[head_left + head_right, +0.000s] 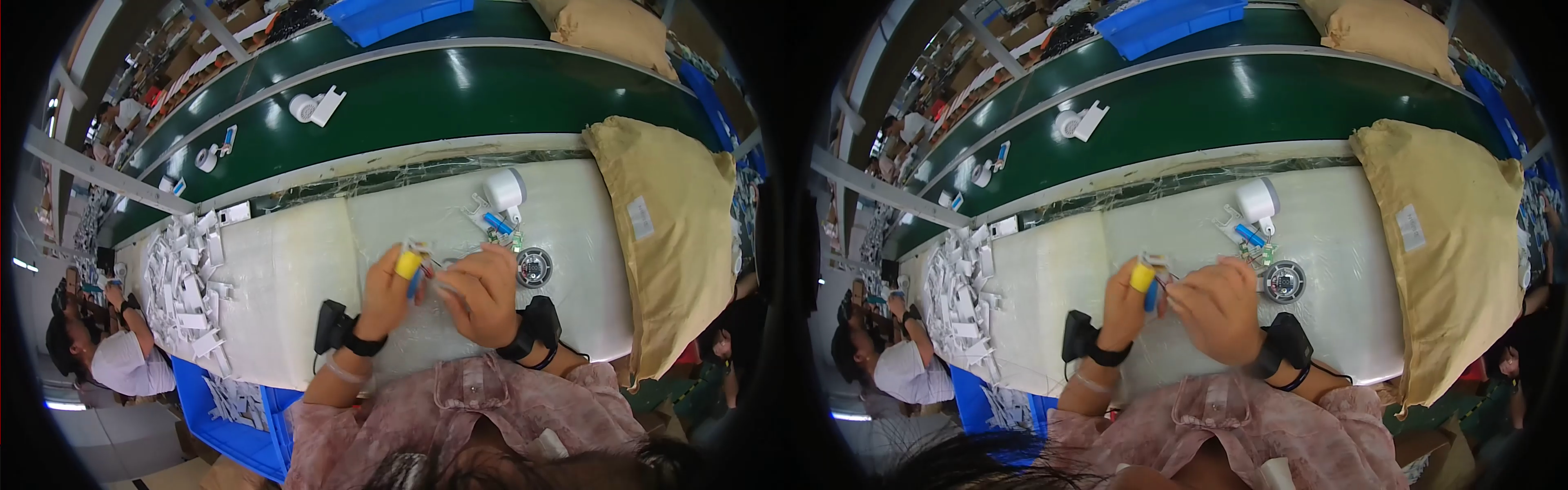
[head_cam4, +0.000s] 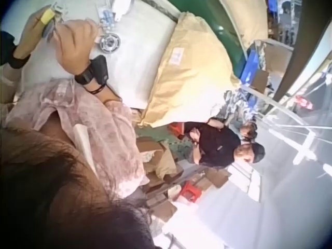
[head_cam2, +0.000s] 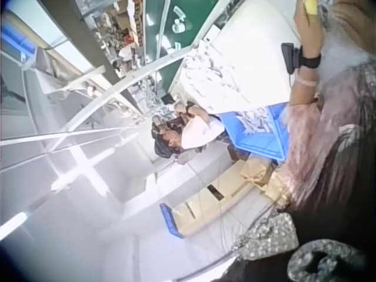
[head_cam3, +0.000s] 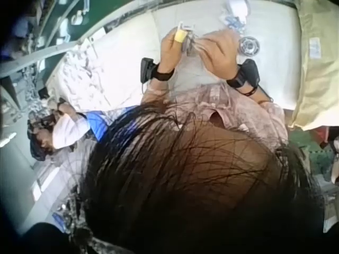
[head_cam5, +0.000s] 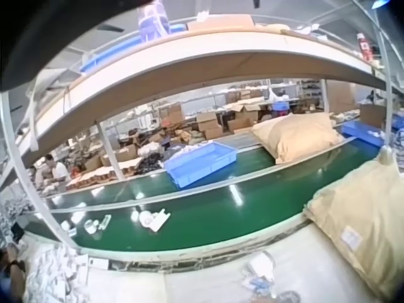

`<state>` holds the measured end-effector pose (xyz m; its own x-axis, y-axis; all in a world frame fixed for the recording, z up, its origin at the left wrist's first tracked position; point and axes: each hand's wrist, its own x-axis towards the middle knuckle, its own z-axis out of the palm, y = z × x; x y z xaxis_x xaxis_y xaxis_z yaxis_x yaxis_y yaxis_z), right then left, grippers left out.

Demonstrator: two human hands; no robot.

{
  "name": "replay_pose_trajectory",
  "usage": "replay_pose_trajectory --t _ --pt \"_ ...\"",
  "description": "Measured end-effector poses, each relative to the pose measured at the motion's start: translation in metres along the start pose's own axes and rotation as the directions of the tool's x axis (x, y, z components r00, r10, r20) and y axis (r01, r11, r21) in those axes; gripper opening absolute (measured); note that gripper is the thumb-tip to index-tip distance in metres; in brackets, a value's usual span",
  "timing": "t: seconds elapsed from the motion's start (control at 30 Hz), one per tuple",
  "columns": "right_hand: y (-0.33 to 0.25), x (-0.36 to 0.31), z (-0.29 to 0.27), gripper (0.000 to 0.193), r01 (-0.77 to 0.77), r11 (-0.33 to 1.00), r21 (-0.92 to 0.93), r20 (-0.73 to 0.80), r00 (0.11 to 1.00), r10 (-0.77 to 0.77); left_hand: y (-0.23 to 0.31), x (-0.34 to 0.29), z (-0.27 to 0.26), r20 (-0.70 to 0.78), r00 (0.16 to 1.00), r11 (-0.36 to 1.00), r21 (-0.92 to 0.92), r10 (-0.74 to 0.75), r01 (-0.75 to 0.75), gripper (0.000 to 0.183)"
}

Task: Assembling and inspecting small electronic components on a production line.

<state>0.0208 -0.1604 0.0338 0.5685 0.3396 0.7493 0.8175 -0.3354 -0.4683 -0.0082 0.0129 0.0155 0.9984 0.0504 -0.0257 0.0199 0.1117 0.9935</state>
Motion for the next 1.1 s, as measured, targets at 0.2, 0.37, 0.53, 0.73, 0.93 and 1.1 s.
replay_pose_trajectory --t 0.2,0.37,0.53,0.73,0.93,1.1 --pt "0.007 -0.020 0.006 0.025 0.077 0.963 0.257 0.155 0.981 -0.120 0.016 0.103 -0.047 0.002 0.992 0.981 0.150 0.122 -0.121 0.026" --pt "0.005 -0.021 0.012 0.026 0.117 0.941 0.316 0.158 0.972 -0.174 -0.013 0.159 -0.060 -0.209 0.701 0.541 0.789 0.681 -0.291 0.036" --pt "0.013 -0.017 0.000 0.026 0.104 0.949 0.297 0.158 0.975 -0.156 -0.005 0.088 0.015 0.308 0.948 0.678 0.680 0.081 -0.279 0.036" --pt "0.007 -0.020 -0.001 0.027 0.143 0.925 0.352 0.082 0.980 -0.182 -0.039 0.050 0.047 0.472 0.842 0.401 0.740 0.262 -0.540 0.034" --pt "0.013 0.007 -0.017 0.041 -0.092 0.996 -0.022 0.055 0.994 0.093 -0.014 0.039 0.028 0.351 0.934 0.613 0.752 -0.063 -0.241 0.037" --pt "0.031 -0.003 -0.020 0.059 -0.195 0.971 -0.138 0.236 0.946 0.224 0.021 0.024 -0.001 0.301 0.943 0.605 0.781 -0.142 -0.158 0.042"
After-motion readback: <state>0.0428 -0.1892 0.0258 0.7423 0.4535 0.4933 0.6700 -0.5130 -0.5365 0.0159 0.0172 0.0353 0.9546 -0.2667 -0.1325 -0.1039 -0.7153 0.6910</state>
